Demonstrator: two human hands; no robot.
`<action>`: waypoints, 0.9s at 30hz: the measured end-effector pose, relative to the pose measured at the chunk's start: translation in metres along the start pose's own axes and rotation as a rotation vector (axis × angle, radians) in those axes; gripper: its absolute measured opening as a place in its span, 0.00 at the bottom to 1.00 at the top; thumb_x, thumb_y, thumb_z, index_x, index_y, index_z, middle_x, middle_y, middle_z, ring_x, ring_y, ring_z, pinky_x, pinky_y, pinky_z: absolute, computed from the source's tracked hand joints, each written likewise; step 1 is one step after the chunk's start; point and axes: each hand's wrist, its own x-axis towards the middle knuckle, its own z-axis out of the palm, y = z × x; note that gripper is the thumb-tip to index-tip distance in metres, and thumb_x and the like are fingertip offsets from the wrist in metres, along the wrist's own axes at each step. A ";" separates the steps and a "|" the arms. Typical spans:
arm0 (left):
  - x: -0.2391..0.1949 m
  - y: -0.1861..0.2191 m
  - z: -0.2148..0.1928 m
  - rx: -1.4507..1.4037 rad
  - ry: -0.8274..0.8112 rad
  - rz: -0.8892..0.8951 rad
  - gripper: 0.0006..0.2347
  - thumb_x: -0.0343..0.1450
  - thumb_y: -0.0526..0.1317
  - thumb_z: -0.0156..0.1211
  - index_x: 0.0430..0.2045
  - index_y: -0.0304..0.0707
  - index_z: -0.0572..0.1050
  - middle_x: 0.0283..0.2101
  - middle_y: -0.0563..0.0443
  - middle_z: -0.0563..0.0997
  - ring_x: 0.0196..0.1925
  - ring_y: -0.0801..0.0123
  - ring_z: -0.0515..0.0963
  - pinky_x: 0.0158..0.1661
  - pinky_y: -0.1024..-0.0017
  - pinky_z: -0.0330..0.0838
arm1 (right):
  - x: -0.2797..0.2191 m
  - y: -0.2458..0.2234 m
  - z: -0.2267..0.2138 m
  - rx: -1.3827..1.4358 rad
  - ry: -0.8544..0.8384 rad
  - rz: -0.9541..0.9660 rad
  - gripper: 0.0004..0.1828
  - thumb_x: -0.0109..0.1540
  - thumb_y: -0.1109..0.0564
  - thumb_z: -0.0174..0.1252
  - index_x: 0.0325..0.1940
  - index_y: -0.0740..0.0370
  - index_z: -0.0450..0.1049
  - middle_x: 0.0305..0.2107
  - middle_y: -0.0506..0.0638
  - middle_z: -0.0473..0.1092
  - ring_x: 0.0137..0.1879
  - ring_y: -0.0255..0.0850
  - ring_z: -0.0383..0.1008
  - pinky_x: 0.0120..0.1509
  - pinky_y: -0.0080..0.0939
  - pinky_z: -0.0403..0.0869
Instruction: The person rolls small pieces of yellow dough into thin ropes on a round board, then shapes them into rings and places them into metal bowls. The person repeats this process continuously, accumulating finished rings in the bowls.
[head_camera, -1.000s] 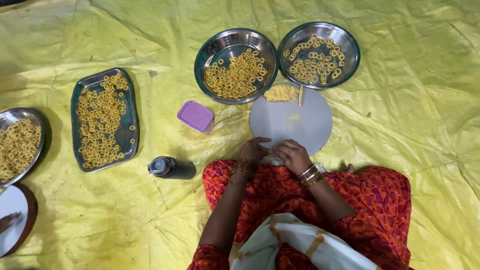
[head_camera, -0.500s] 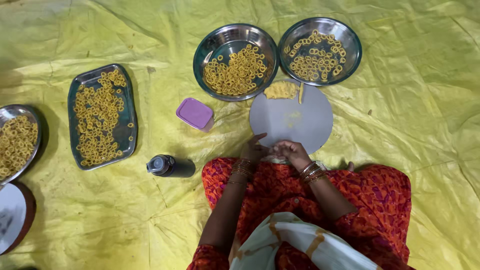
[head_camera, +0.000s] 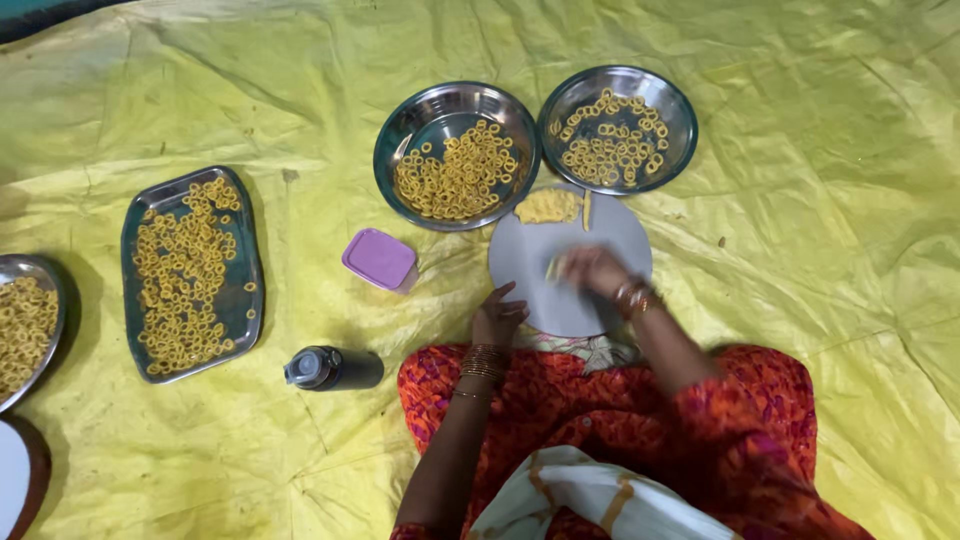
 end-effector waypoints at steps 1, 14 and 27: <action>0.002 -0.001 -0.001 0.023 0.008 0.035 0.25 0.66 0.29 0.67 0.60 0.35 0.72 0.43 0.40 0.86 0.43 0.66 0.86 0.45 0.71 0.82 | 0.019 -0.008 -0.016 0.097 0.136 -0.044 0.06 0.67 0.58 0.57 0.44 0.61 0.78 0.34 0.49 0.79 0.37 0.31 0.78 0.44 0.32 0.79; 0.043 -0.078 0.038 0.589 -0.047 0.166 0.20 0.70 0.43 0.69 0.55 0.38 0.77 0.54 0.40 0.82 0.54 0.54 0.80 0.54 0.61 0.73 | -0.007 0.036 0.016 0.409 0.194 0.195 0.11 0.69 0.54 0.52 0.46 0.64 0.76 0.36 0.53 0.80 0.38 0.36 0.80 0.42 0.36 0.78; 0.051 -0.075 0.054 -0.325 -0.158 -0.364 0.14 0.71 0.32 0.66 0.51 0.35 0.77 0.44 0.44 0.84 0.39 0.69 0.85 0.38 0.75 0.80 | -0.055 0.025 0.058 0.604 0.051 -0.133 0.08 0.67 0.62 0.56 0.49 0.65 0.74 0.44 0.57 0.79 0.37 0.34 0.78 0.44 0.38 0.80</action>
